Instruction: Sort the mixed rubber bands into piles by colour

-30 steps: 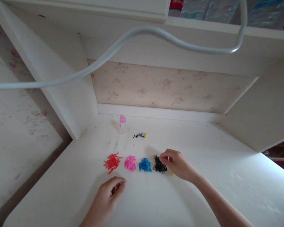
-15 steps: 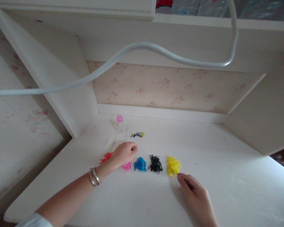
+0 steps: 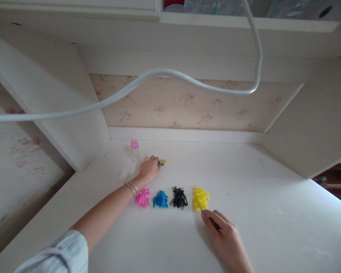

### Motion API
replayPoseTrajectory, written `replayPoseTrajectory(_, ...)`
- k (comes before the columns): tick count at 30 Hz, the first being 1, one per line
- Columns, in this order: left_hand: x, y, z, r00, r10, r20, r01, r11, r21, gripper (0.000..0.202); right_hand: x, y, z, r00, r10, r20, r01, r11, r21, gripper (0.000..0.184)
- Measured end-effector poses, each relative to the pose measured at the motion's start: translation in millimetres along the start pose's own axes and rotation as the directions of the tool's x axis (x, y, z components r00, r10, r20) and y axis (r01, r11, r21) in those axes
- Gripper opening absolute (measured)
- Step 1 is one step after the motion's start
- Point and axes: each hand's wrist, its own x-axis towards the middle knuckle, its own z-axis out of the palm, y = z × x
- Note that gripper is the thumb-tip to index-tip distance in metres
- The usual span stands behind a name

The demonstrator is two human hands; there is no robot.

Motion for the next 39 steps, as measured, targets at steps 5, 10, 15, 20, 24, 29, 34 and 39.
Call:
replayPoseTrajectory(5,3.5,-3.2,0.5,0.999,0.042,0.007,-0.042,0.999,0.021,0.029,0.2,-1.0,-0.8,1.000,-0.007,0.025,0.007,1.000,-0.002,0.035)
replayPoseTrajectory(10,5.3,-6.8,1.9,0.998,0.056,0.015,-0.057,0.998,0.024,0.028,-0.1,0.6,0.3,1.000,-0.013,0.019,0.013,1.000,-0.005,0.036)
replayPoseTrajectory(15,7.2,-11.7,2.6,0.997,0.082,0.014,-0.082,0.996,0.023,0.028,-0.2,-0.3,0.4,0.999,-0.006,0.034,0.006,1.000,-0.006,0.035)
replayPoseTrajectory(20,8.8,-13.7,3.0,0.994,0.107,0.027,-0.107,0.994,0.014,0.028,0.6,-0.1,0.5,1.000,-0.021,0.010,0.021,1.000,-0.008,0.036)
replayPoseTrajectory(24,8.3,-13.0,3.1,0.993,0.115,0.037,-0.116,0.993,0.006,0.028,0.7,-1.7,-0.5,1.000,-0.015,0.023,0.015,1.000,-0.005,0.036)
replayPoseTrajectory(29,7.2,-13.1,2.9,0.992,0.121,0.040,-0.121,0.993,-0.002,0.028,0.7,-2.7,-1.2,0.999,-0.010,0.031,0.010,1.000,-0.019,0.036)
replayPoseTrajectory(34,6.9,-13.9,-0.4,0.992,0.121,0.038,-0.120,0.993,-0.009,0.027,0.5,-1.4,-0.4,1.000,-0.012,0.024,0.012,1.000,-0.013,0.035)
replayPoseTrajectory(39,6.5,-16.8,-4.9,0.993,0.115,0.027,-0.115,0.993,-0.009,0.027,0.1,-0.9,0.0,1.000,0.000,0.031,0.000,1.000,-0.021,0.034)
